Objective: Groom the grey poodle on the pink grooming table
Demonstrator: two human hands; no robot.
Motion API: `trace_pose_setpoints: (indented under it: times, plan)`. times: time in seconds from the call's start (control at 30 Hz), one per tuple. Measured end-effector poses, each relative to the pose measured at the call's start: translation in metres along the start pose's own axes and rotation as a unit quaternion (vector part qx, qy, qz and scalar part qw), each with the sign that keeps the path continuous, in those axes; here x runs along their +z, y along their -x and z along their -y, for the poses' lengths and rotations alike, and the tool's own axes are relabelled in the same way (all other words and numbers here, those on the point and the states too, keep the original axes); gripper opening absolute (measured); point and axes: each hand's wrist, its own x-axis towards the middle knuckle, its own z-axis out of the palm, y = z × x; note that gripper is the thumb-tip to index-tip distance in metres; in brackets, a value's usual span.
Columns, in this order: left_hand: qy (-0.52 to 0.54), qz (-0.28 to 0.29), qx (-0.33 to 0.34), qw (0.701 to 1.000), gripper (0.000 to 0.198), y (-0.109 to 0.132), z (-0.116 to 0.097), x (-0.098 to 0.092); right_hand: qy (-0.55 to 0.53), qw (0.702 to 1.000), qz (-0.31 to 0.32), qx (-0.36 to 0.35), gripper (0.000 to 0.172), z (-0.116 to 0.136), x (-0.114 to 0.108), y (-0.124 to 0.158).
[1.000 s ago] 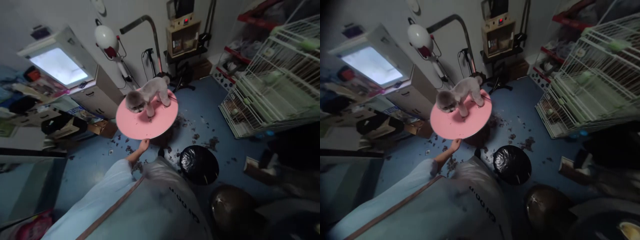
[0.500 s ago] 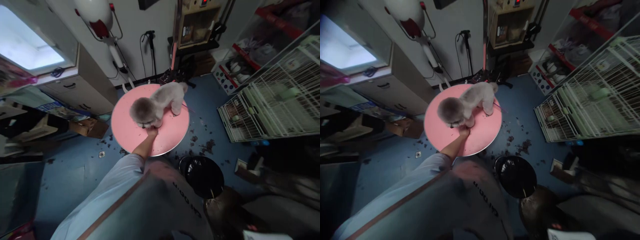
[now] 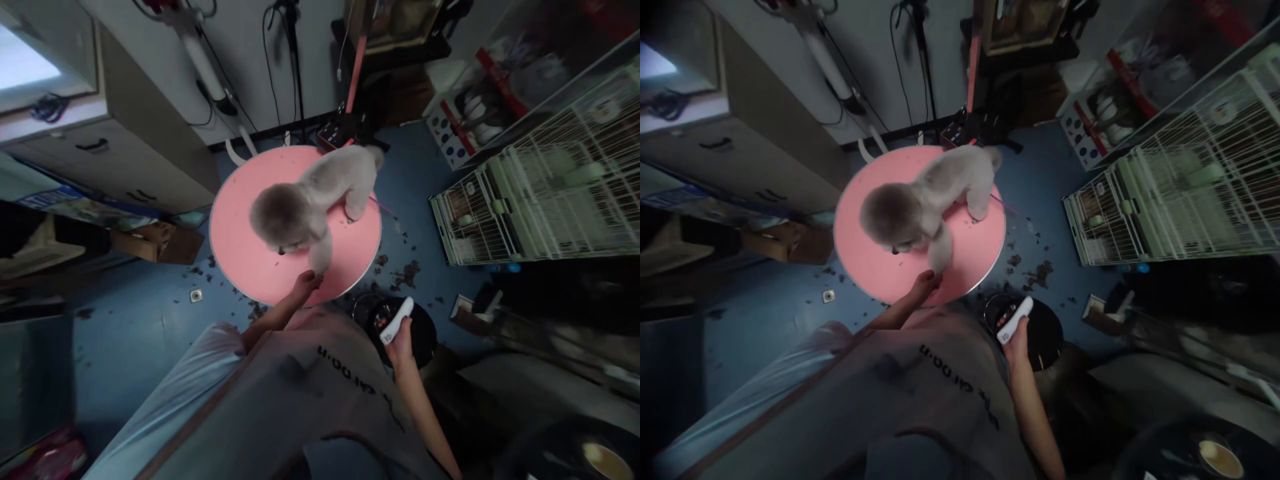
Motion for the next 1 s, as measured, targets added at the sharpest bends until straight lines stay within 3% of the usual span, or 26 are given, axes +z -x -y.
trace_pose_setpoints:
  times: [0.13, 0.23, 0.33, 0.47, 0.63, 0.83, 1.0]
  plan:
    - [0.044, -0.014, 0.021, 0.999, 0.036, 0.028, -0.020, 0.002, 0.003, 0.998, 0.046, 0.044, 0.046, 0.016, 0.061, -0.006]
    - [0.045, -0.037, 0.032, 0.998, 0.034, 0.038, -0.035, -0.003, 0.023, 0.994, 0.101, 0.021, 0.042, 0.018, 0.093, -0.004]
    - [0.042, -0.062, 0.050, 0.996, 0.032, 0.045, -0.046, -0.009, 0.052, 0.989, 0.135, -0.014, 0.049, 0.016, 0.119, 0.001]
    - [0.018, -0.070, 0.068, 0.995, 0.034, 0.048, -0.056, -0.013, 0.107, 0.965, 0.207, -0.124, 0.054, 0.024, 0.152, 0.008]
    - [0.015, -0.030, 0.097, 0.995, 0.038, 0.051, -0.067, -0.014, 0.167, 0.895, 0.303, -0.280, 0.049, 0.057, 0.194, 0.016]
    - [0.030, -0.007, 0.114, 0.993, 0.034, 0.054, -0.077, -0.017, 0.231, 0.841, 0.355, -0.337, 0.045, 0.077, 0.221, 0.032]
    - [0.030, -0.026, 0.124, 0.992, 0.024, 0.053, -0.078, -0.020, 0.264, 0.829, 0.362, -0.335, 0.047, 0.079, 0.225, 0.036]
